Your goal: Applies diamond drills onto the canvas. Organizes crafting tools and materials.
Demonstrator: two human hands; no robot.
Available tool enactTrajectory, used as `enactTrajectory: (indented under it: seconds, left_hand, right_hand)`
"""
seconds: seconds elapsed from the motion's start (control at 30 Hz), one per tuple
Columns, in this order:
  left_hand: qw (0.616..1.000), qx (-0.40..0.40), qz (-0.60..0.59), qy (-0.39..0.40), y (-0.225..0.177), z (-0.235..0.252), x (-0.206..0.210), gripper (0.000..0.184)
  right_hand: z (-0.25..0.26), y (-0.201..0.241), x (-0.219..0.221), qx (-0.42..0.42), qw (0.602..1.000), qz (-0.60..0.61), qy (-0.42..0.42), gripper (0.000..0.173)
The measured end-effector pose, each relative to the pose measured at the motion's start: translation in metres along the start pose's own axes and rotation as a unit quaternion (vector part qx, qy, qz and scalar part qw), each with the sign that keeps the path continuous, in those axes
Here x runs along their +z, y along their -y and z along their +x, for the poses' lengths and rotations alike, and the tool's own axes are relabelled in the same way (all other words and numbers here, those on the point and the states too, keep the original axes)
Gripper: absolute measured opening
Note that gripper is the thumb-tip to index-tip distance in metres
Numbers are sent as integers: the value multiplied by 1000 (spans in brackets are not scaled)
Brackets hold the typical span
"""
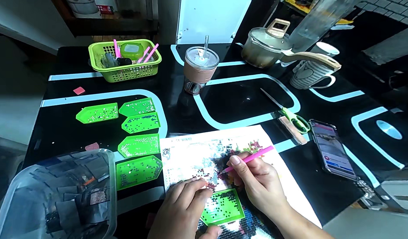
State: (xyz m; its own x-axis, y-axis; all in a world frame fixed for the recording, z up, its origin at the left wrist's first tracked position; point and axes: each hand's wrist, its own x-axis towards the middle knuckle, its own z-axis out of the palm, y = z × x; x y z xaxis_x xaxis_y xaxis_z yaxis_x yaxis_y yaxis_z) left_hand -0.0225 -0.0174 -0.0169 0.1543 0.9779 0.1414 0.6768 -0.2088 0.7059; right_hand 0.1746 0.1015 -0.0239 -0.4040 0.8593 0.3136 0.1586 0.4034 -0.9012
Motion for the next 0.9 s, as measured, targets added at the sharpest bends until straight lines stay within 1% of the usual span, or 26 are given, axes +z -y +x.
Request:
enactTrajectory:
  seconds: [0.27,0.33,0.4,0.47,0.57,0.7,0.9]
  left_hand:
    - [1000,-2,-1,4,-1,0,-1,50]
    - [1000,-1,2,5,-1,1,-2,50]
    - [1000,-1,2,3,-1,0,-2,50]
    - [1000,-1,2,1,-1,0,-1,50]
    - [1000,-1,0,-2,0,0,0,50]
    - [1000,5,4,-11,0,0,1,49]
    - [1000,3,4,-8,0,0,1,49]
  right_hand:
    - [-1,-3,-2,-77,991,-102,26,28]
    - [0,-3,-3,-86,990,-109,34,28]
    - [0,0,-6,-71,993,-88,43,27]
    - [-2,4,-9,-48,997,-30,47,27]
    - [-13,6,-9,-59,995,24,71,30]
    - [-20,3,-6,-90,992,6,92,32]
    - [-21,0,-6,-90,992,3,87,31]
